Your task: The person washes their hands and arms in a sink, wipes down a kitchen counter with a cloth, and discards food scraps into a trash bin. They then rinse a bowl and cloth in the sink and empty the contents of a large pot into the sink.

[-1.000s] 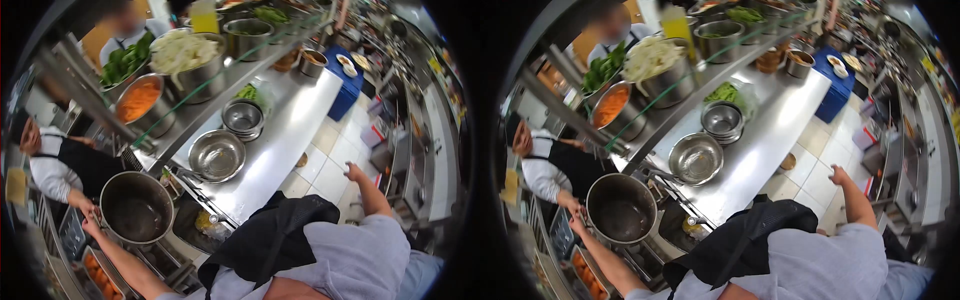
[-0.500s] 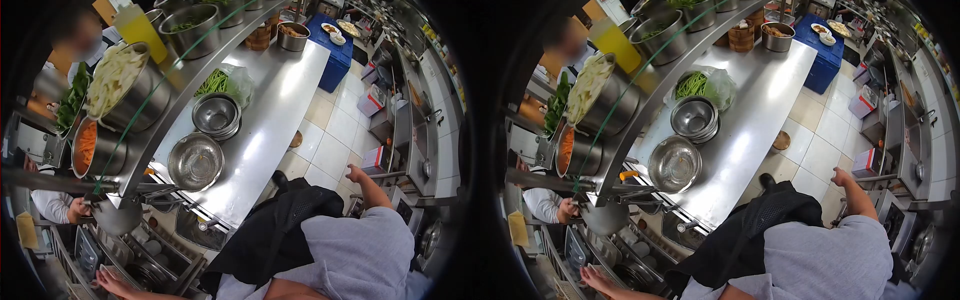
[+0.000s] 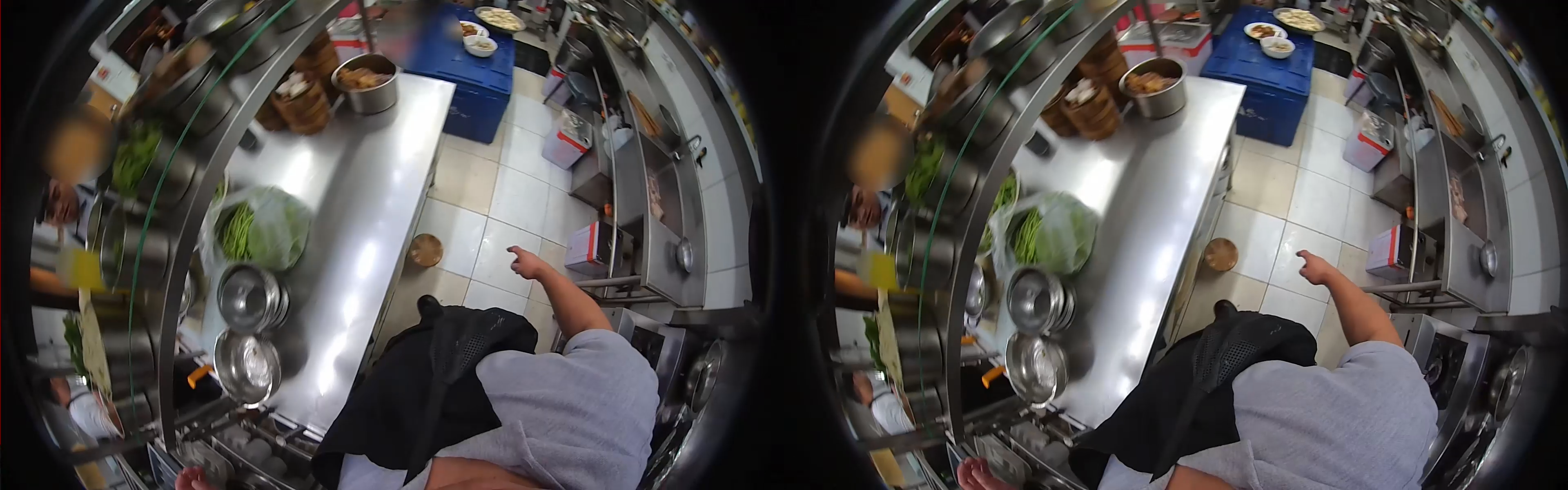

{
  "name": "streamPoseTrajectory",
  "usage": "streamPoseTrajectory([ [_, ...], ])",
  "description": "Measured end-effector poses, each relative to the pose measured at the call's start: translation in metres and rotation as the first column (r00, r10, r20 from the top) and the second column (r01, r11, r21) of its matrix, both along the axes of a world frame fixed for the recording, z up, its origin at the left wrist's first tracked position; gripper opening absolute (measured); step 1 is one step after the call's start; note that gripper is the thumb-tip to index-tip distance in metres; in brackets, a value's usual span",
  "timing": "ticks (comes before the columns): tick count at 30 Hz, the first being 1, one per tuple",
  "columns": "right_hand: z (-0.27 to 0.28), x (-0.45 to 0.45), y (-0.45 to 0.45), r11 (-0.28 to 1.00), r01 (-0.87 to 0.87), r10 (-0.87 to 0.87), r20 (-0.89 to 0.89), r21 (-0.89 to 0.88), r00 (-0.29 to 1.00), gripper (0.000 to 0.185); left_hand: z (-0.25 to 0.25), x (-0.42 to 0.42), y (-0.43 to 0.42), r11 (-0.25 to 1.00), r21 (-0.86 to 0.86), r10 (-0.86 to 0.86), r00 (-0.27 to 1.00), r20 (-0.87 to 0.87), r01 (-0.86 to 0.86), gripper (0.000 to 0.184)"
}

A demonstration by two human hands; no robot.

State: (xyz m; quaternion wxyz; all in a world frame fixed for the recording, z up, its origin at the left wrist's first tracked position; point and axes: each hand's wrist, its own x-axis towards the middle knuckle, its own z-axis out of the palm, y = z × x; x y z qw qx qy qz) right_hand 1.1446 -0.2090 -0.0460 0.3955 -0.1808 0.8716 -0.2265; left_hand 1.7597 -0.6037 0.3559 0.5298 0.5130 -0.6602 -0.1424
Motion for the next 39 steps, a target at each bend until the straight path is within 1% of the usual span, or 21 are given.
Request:
streamPoseTrajectory([
  [1,0.012,-0.006,-0.001,1.0,0.027,-0.027,-0.005,-0.001,1.0,0.064,0.002,-0.024,-0.004,1.0,-0.001,-0.027,1.0,-0.005,0.027,0.023],
  [3,0.036,-0.019,0.001,0.999,-0.049,0.049,-0.009,0.004,0.999,0.062,0.01,-0.071,-0.015,0.936,0.085,-0.352,0.922,0.164,0.342,0.03],
  [4,0.034,-0.028,0.011,1.0,-0.02,0.02,-0.013,0.001,1.0,0.062,0.011,-0.088,-0.019,0.926,0.081,-0.378,0.912,0.161,0.369,0.03],
  [6,0.022,-0.039,0.035,0.999,-0.032,0.033,-0.079,0.011,0.996,0.062,0.01,-0.127,-0.023,0.82,0.265,-0.515,0.856,-0.044,0.507,0.035],
  [7,0.013,-0.042,0.046,0.999,0.032,-0.03,-0.081,0.018,0.996,0.062,0.016,-0.152,-0.025,0.771,0.279,-0.603,0.797,0.035,0.572,0.037],
  [8,-0.001,-0.046,0.063,0.998,0.03,-0.02,-0.175,0.054,0.984,0.062,0.009,-0.175,-0.034,0.721,0.287,-0.663,0.748,0.023,0.63,0.037],
  [10,0.004,-0.037,0.1,0.986,0.113,-0.076,-0.269,0.124,0.96,0.062,-0.017,-0.202,-0.058,0.729,0.337,-0.586,0.798,-0.142,0.596,0.034],
  [12,0.04,-0.026,0.106,0.97,0.197,-0.186,-0.094,0.139,0.978,0.062,-0.045,-0.255,-0.085,0.632,0.369,-0.702,0.705,-0.101,0.682,0.034],
  [14,0.041,-0.015,0.127,0.956,0.257,-0.248,-0.078,0.144,0.966,0.062,-0.053,-0.338,-0.071,0.535,0.604,-0.693,0.716,-0.086,0.591,0.035],
  [16,0.038,-0.011,0.14,0.94,0.316,-0.312,-0.05,0.129,0.949,0.063,-0.084,-0.399,-0.074,0.273,0.693,-0.875,0.471,-0.109,0.668,0.038],
  [18,0.02,-0.006,0.162,0.917,0.387,-0.385,-0.039,0.101,0.922,0.063,-0.104,-0.456,-0.055,0.1,0.831,-0.956,0.284,-0.072,0.548,0.042],
  [20,-0.021,-0.001,0.194,0.879,0.457,-0.451,-0.076,0.138,0.889,0.061,-0.149,-0.504,-0.044,-0.173,0.817,-0.962,0.083,-0.26,0.55,0.04],
  [21,-0.041,0.001,0.208,0.866,0.483,-0.479,-0.062,0.13,0.876,0.061,-0.155,-0.528,-0.032,-0.178,0.824,-0.968,0.056,-0.246,0.538,0.04],
  [23,-0.074,-0.003,0.235,0.81,0.542,-0.562,0.032,0.223,0.826,0.062,-0.165,-0.583,-0.002,-0.041,0.961,-0.997,-0.067,-0.024,0.273,0.038],
  [24,-0.088,-0.006,0.249,0.795,0.567,-0.59,0.058,0.214,0.805,0.062,-0.168,-0.612,0.012,-0.029,0.966,-0.995,-0.102,-0.003,0.257,0.038],
  [26,-0.107,-0.008,0.274,0.746,0.639,-0.658,0.062,0.185,0.75,0.064,-0.174,-0.665,0.033,0.081,0.961,-0.951,-0.269,0.154,0.263,0.036],
  [27,-0.07,-0.021,0.275,0.663,0.72,-0.743,0.07,0.204,0.665,0.064,-0.181,-0.687,0.041,0.052,0.926,-0.94,-0.294,0.171,0.375,0.034],
  [29,-0.044,-0.043,0.287,0.614,0.764,-0.787,0.078,0.197,0.612,0.062,-0.18,-0.732,0.056,0.03,0.922,-0.936,-0.313,0.161,0.385,0.034],
  [34,-0.045,-0.084,0.33,0.523,0.843,-0.849,-0.012,0.121,0.528,0.061,-0.195,-0.822,0.073,-0.064,0.902,-0.936,-0.338,0.094,0.426,0.036],
  [37,-0.049,-0.101,0.341,0.374,0.928,-0.925,-0.071,0.004,0.373,0.059,-0.21,-0.873,0.085,-0.083,0.945,-0.899,-0.434,0.066,0.315,0.037],
  [39,-0.041,-0.104,0.34,0.259,0.965,-0.966,-0.004,-0.051,0.259,0.059,-0.229,-0.912,0.088,-0.13,0.952,-0.869,-0.494,0.025,0.276,0.037],
])
